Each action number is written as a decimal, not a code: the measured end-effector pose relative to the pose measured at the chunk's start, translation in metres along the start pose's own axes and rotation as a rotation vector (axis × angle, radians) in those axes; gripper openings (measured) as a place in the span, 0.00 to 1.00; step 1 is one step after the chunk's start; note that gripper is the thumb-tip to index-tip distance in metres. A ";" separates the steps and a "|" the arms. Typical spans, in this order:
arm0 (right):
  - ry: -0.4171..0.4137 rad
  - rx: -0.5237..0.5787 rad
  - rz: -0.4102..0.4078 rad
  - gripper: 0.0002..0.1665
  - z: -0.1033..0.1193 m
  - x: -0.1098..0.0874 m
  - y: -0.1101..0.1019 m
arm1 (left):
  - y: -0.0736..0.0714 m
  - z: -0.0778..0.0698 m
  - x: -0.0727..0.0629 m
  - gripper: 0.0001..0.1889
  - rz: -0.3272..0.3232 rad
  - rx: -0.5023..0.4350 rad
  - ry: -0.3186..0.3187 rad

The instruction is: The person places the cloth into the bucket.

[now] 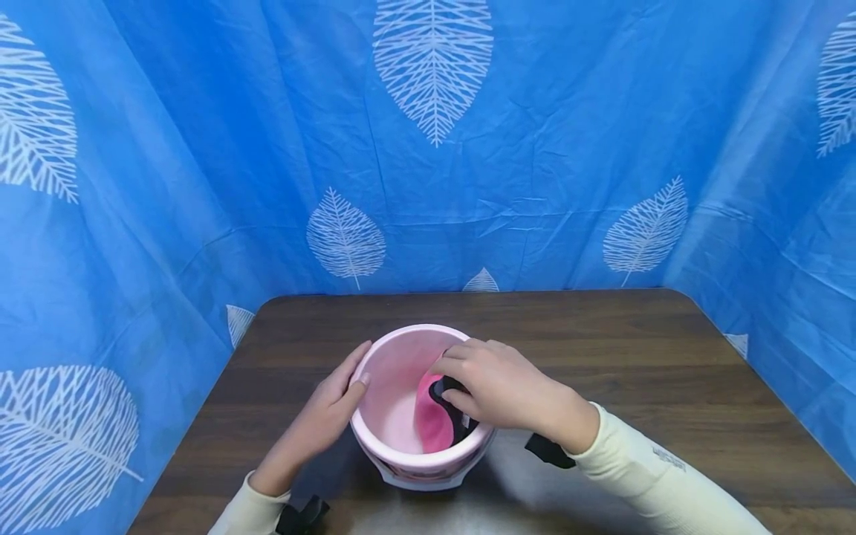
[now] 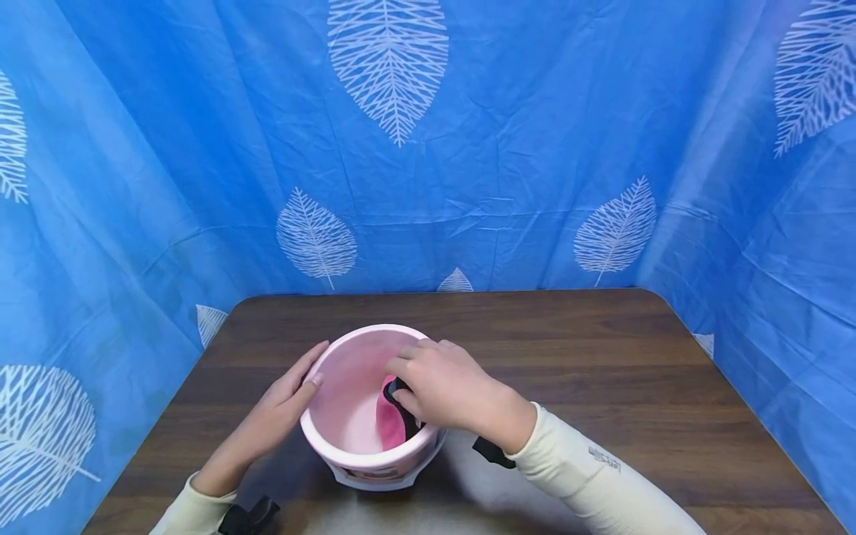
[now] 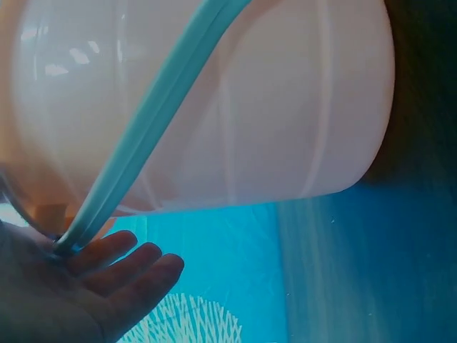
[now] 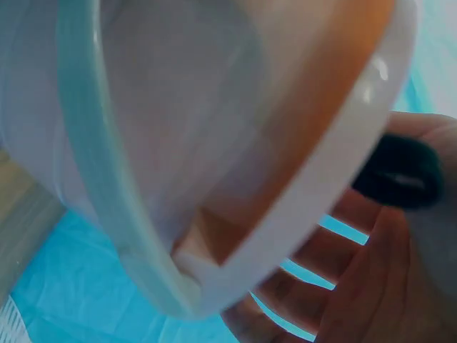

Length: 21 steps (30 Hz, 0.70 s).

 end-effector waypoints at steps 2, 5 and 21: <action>0.017 0.013 -0.001 0.17 -0.002 -0.001 -0.002 | -0.001 -0.001 0.000 0.31 0.015 0.005 -0.009; 0.041 0.037 0.000 0.19 -0.006 -0.003 -0.004 | -0.003 -0.001 0.000 0.32 0.031 0.011 -0.018; 0.098 0.057 -0.073 0.20 -0.025 -0.013 -0.008 | -0.012 -0.002 0.004 0.32 0.067 0.107 -0.003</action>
Point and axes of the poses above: each hand's wrist, its own x-axis towards the middle knuckle, its own y-axis out of the palm, z = x × y, the point moved 4 cm from there along x, towards the middle knuckle, and after that the axes turned 8 degrees about y, right-handed, at the moved point
